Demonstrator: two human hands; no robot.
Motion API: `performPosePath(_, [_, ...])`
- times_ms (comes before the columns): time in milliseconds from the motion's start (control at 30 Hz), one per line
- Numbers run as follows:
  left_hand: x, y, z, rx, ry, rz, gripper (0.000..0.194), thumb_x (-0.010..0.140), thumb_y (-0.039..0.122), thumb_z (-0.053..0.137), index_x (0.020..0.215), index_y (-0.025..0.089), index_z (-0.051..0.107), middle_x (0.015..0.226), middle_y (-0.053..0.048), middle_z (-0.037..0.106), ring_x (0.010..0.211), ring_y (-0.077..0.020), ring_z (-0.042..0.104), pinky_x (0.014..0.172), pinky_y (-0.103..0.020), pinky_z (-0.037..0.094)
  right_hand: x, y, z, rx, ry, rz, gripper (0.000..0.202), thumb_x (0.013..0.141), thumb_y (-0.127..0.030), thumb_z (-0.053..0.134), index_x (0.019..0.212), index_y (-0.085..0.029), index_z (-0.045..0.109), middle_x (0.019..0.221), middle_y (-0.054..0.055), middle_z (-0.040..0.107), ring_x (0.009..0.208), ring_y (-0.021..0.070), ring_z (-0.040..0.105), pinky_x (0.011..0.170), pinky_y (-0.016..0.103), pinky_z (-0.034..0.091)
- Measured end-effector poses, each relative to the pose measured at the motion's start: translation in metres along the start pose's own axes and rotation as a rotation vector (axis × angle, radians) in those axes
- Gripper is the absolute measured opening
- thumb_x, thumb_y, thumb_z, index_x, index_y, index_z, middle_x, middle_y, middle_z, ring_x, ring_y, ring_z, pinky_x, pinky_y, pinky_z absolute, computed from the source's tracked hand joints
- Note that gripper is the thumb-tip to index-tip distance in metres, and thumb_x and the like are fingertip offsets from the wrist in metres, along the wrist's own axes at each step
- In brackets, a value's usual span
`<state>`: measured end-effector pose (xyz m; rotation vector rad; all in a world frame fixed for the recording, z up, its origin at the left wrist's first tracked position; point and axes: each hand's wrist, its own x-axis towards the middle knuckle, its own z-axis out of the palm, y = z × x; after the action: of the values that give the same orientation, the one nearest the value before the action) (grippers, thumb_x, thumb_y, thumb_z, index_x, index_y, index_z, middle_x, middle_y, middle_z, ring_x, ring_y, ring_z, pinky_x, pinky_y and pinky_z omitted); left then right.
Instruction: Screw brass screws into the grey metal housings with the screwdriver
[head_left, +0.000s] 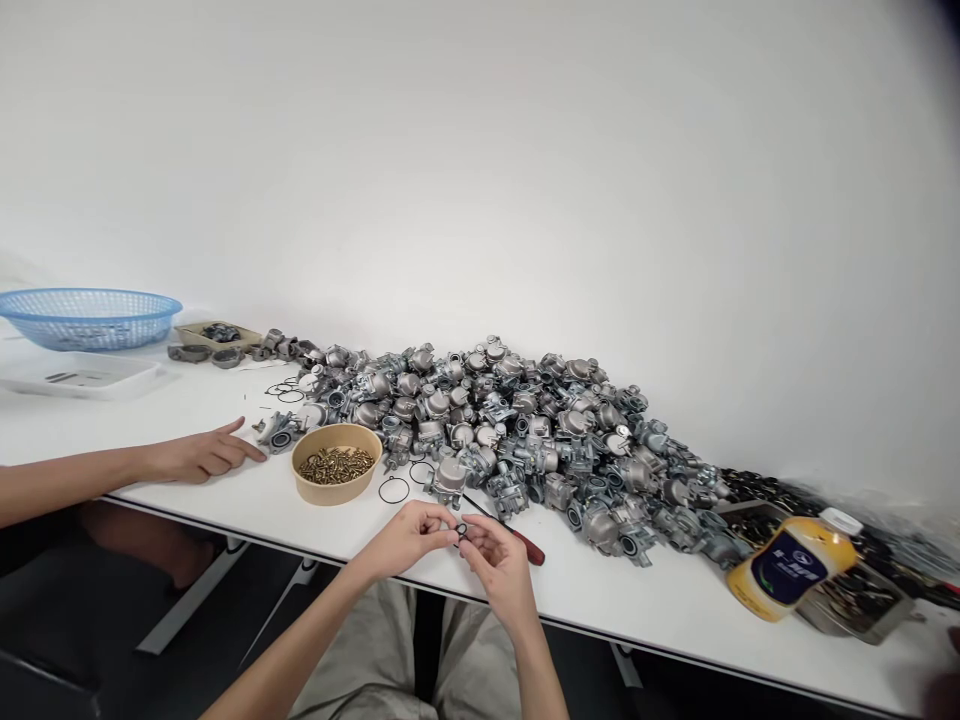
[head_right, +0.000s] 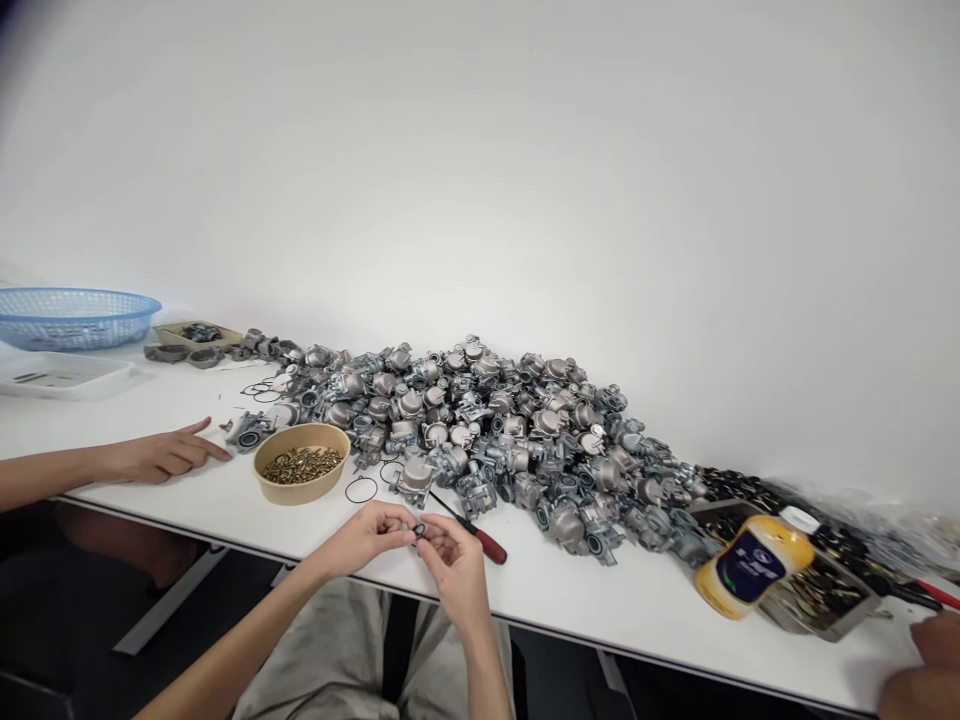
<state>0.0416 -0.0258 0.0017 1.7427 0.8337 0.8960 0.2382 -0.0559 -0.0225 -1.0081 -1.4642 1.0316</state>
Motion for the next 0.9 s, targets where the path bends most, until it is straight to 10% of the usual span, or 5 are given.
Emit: performPosePath(900, [0.002,-0.003,0.002,-0.112,-0.006,0.002,0.017,0.075,0.028,0.074,0.079,0.012,0.076,0.058,0.004,0.047,0.057,-0.0094,0.038,0.056,-0.023,0.028,-0.005,-0.014,0.000,-0.080,-0.092,-0.035,0.025,0.087,-0.038,0.070,0.093,-0.014,0.066,0.084,0.006,0.062,0.074,0.0166,0.055,0.067,0.026,0.043])
